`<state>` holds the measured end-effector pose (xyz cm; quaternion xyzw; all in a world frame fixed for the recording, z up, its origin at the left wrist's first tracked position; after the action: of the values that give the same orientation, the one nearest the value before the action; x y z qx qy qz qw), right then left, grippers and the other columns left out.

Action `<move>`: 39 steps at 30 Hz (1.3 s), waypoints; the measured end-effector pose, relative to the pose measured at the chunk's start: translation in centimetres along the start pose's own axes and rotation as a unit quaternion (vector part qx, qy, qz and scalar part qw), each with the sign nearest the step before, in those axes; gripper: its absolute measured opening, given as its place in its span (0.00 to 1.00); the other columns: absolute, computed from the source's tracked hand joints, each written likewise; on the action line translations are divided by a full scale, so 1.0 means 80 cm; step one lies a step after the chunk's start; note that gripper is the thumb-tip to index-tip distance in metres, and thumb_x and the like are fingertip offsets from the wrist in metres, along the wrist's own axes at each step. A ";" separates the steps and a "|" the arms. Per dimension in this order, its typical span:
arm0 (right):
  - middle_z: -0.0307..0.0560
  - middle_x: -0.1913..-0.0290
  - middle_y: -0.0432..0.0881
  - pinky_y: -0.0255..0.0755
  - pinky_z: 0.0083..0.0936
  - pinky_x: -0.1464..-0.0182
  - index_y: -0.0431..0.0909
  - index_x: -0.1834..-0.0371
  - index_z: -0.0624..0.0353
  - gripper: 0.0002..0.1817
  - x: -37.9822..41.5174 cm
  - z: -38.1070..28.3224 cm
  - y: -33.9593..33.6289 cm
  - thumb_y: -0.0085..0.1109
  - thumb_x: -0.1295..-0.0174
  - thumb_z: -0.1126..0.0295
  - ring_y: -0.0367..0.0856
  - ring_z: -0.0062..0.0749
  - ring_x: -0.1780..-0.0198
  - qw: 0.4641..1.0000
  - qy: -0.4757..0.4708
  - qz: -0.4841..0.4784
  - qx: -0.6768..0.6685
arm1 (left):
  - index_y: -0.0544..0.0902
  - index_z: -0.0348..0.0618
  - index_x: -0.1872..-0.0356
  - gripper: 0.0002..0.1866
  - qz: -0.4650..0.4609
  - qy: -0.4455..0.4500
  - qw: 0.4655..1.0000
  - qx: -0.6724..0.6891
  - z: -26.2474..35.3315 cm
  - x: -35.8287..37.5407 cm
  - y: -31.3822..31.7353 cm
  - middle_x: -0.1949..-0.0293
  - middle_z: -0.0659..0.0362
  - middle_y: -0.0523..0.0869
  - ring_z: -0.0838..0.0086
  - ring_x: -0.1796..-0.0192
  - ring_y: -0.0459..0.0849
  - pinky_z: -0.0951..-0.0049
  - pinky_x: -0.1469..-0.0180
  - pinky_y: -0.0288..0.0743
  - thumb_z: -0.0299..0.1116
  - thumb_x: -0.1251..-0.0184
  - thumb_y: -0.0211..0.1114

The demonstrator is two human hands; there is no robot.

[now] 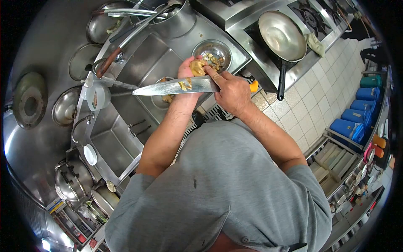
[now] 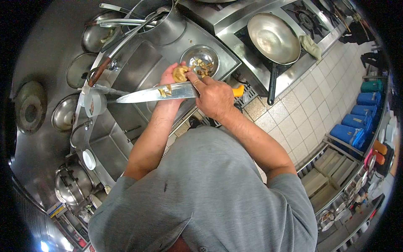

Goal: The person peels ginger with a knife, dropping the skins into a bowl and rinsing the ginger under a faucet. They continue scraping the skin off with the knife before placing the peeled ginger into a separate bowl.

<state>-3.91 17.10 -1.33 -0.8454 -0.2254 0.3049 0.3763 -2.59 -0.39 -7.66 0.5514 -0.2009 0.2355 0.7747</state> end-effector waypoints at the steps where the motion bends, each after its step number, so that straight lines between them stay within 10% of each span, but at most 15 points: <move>1: 0.42 0.71 0.81 0.81 0.38 0.68 0.82 0.30 0.41 0.36 0.000 -0.001 -0.001 0.67 0.48 0.73 0.85 0.42 0.72 1.000 -0.002 0.004 -0.002 | 0.81 0.41 0.55 0.14 0.000 0.000 1.000 0.000 -0.002 0.001 0.001 0.63 0.52 0.86 0.63 0.59 0.86 0.62 0.52 0.82 0.42 0.21 0.56; 10: 0.44 0.67 0.83 0.81 0.40 0.66 0.81 0.30 0.39 0.36 0.001 0.017 0.007 0.65 0.47 0.73 0.86 0.46 0.69 1.000 0.018 -0.023 0.001 | 0.81 0.41 0.56 0.15 -0.041 -0.023 0.999 0.009 -0.002 0.007 0.004 0.64 0.54 0.85 0.64 0.60 0.85 0.63 0.51 0.82 0.42 0.20 0.55; 16: 0.47 0.64 0.85 0.83 0.44 0.64 0.81 0.31 0.40 0.32 0.000 0.046 0.002 0.65 0.44 0.70 0.88 0.48 0.66 0.996 0.074 -0.046 0.010 | 0.80 0.45 0.62 0.16 0.151 0.032 0.987 0.037 -0.013 0.034 0.038 0.67 0.57 0.83 0.66 0.64 0.82 0.57 0.57 0.79 0.46 0.21 0.52; 18: 0.46 0.65 0.85 0.83 0.44 0.64 0.80 0.30 0.40 0.33 0.003 0.034 -0.005 0.64 0.44 0.70 0.88 0.48 0.66 0.997 0.064 -0.037 -0.003 | 0.80 0.42 0.57 0.16 0.009 -0.001 0.999 0.031 -0.006 -0.003 -0.015 0.64 0.55 0.83 0.64 0.59 0.83 0.60 0.49 0.78 0.44 0.21 0.53; 28: 0.45 0.65 0.85 0.84 0.42 0.64 0.79 0.28 0.38 0.37 0.001 0.017 0.003 0.64 0.47 0.71 0.88 0.46 0.66 0.998 0.034 -0.056 -0.013 | 0.79 0.43 0.58 0.13 0.077 0.018 0.996 0.037 -0.006 -0.007 -0.008 0.65 0.56 0.83 0.63 0.62 0.82 0.59 0.53 0.80 0.42 0.23 0.56; 30: 0.46 0.64 0.86 0.84 0.43 0.63 0.79 0.28 0.39 0.36 0.000 0.029 0.005 0.64 0.47 0.71 0.88 0.46 0.66 0.998 0.027 -0.053 -0.013 | 0.79 0.44 0.57 0.12 -0.093 -0.040 0.994 0.034 -0.003 -0.023 -0.033 0.64 0.55 0.83 0.63 0.61 0.83 0.58 0.50 0.80 0.42 0.24 0.57; 33: 0.48 0.62 0.87 0.84 0.43 0.62 0.80 0.29 0.39 0.35 -0.001 0.059 0.016 0.65 0.46 0.70 0.89 0.48 0.64 0.996 0.068 -0.057 0.006 | 0.79 0.44 0.57 0.13 0.150 0.042 0.987 0.049 -0.014 0.023 0.035 0.64 0.54 0.83 0.62 0.63 0.82 0.57 0.52 0.79 0.44 0.23 0.55; 37: 0.47 0.65 0.85 0.82 0.44 0.66 0.80 0.29 0.39 0.32 0.002 0.056 0.012 0.65 0.41 0.69 0.87 0.47 0.68 0.997 0.062 -0.041 0.014 | 0.79 0.45 0.58 0.14 0.152 0.058 0.985 0.053 -0.010 0.017 0.023 0.64 0.53 0.83 0.62 0.67 0.81 0.57 0.56 0.78 0.45 0.23 0.54; 39: 0.48 0.60 0.88 0.84 0.43 0.62 0.81 0.31 0.41 0.31 0.003 0.034 0.008 0.64 0.42 0.70 0.89 0.49 0.62 0.996 0.049 -0.069 -0.033 | 0.79 0.45 0.59 0.14 0.011 0.014 0.999 0.027 -0.002 -0.003 -0.003 0.65 0.53 0.82 0.63 0.69 0.79 0.60 0.58 0.77 0.45 0.23 0.53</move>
<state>-5.53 18.19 -3.37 -0.8537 -0.2743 0.2293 0.3785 -2.65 -0.31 -8.02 0.5661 -0.1894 0.2571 0.7599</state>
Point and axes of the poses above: each hand's wrist, its own x-axis away from the middle knuckle, its own y-axis out of the palm, z = x × y, the point moved 2 cm from there along -x, towards the middle knuckle
